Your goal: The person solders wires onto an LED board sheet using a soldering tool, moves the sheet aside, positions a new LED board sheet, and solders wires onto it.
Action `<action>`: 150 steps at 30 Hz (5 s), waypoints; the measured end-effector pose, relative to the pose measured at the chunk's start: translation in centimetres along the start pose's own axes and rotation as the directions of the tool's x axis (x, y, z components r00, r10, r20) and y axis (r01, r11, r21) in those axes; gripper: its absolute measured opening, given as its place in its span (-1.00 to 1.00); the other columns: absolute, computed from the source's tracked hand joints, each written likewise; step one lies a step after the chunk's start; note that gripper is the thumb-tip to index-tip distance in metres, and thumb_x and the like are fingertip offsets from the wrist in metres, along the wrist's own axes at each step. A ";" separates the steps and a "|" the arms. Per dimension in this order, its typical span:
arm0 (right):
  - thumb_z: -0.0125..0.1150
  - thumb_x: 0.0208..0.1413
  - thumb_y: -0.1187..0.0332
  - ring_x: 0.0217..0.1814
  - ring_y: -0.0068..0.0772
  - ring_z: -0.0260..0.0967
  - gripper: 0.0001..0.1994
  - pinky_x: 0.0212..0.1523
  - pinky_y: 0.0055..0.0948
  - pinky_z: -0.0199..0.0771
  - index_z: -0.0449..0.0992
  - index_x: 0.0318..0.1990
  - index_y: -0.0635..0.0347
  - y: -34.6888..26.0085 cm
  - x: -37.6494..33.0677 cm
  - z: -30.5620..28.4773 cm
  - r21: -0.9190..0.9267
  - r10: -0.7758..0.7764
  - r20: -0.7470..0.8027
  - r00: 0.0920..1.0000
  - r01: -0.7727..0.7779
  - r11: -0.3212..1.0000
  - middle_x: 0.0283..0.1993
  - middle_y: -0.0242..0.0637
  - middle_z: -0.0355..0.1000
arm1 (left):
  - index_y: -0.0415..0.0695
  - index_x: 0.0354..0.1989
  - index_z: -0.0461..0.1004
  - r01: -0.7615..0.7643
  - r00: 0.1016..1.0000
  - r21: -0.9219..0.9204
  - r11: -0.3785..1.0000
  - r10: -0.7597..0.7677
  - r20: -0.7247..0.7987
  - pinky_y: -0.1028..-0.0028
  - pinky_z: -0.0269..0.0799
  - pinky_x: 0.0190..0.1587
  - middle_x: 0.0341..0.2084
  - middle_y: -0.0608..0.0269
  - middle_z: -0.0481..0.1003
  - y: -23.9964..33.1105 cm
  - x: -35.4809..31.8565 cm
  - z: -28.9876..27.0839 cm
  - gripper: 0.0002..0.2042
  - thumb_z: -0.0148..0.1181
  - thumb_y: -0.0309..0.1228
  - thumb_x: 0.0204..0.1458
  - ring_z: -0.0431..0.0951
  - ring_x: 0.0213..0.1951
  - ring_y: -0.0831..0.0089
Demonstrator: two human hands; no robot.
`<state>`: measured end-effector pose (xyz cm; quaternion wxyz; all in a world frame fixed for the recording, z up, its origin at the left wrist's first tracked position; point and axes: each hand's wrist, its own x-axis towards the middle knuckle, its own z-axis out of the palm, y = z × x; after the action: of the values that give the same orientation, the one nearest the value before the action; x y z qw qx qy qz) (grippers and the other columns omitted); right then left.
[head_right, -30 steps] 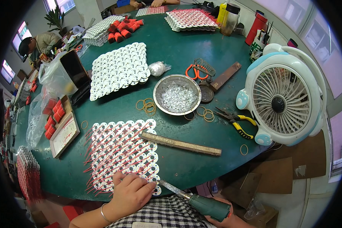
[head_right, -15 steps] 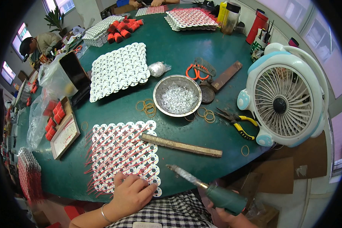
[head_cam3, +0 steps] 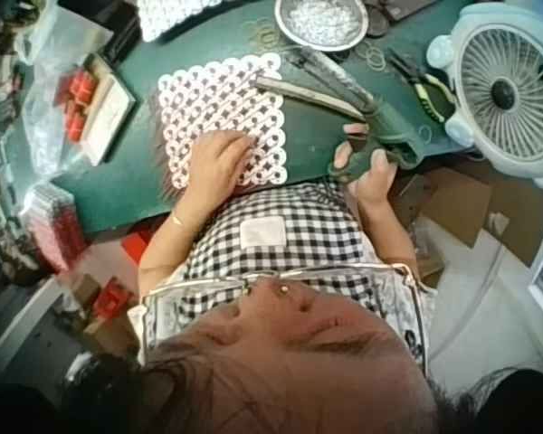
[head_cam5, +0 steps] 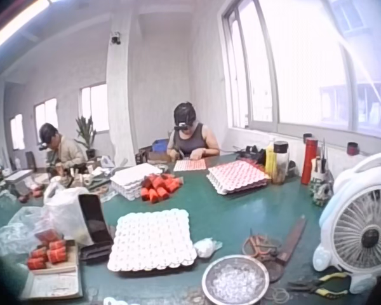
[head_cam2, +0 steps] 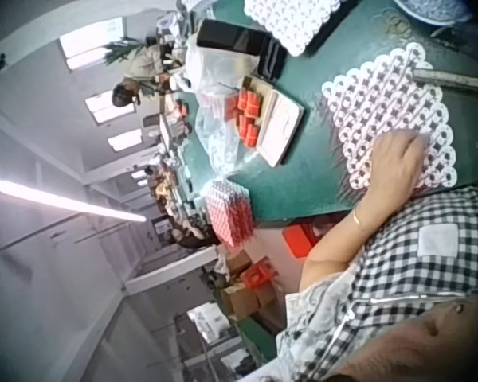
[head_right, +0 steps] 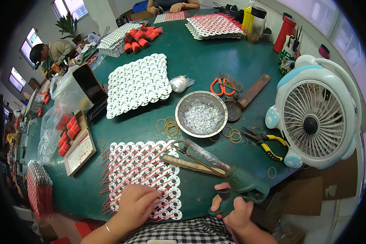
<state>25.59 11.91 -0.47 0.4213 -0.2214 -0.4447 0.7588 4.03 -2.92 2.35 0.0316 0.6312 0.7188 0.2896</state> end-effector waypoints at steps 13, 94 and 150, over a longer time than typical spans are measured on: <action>-0.04 0.19 0.07 -0.60 -0.26 0.40 -0.44 -0.67 -0.40 0.41 0.09 0.11 0.41 1.4 1.2 0.5 0.017 0.004 0.057 0.998 -0.005 1.000 -0.08 0.14 0.31 | -0.03 -0.56 0.48 0.148 0.964 0.073 0.986 -0.161 0.210 0.31 0.24 -0.33 -0.55 0.31 0.39 -0.5 1.3 -0.1 -0.82 0.35 -0.26 -0.21 0.39 -0.41 0.29; -0.13 0.20 0.17 -0.31 -0.44 0.40 -0.54 -0.34 -0.42 0.46 0.15 0.19 0.19 1.3 3.5 -0.1 0.044 -0.300 -0.246 0.922 0.319 0.947 0.18 -0.25 0.23 | 0.06 0.28 0.13 -0.265 0.953 0.180 0.947 0.229 0.196 0.11 0.05 0.24 0.23 0.16 0.18 0.9 4.7 3.6 -0.33 0.15 -0.03 -0.02 0.15 0.26 0.13; -0.12 0.26 0.04 -0.35 -0.64 0.28 -0.59 -0.30 -0.61 0.32 0.34 0.08 0.12 1.0 4.4 -3.0 0.138 -0.110 -0.347 0.931 0.167 0.976 0.01 -0.42 0.37 | -0.22 0.04 0.29 0.089 0.362 -0.608 0.789 -0.595 -0.718 0.46 0.56 -0.29 -0.23 0.27 0.47 -11.4 -15.5 -18.6 -0.72 0.01 -0.44 0.17 0.53 -0.28 0.51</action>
<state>24.87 16.80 -2.66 0.5607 -0.2804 -0.3160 0.7121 -10.62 -24.69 7.63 -0.1344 0.1834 0.6502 0.7250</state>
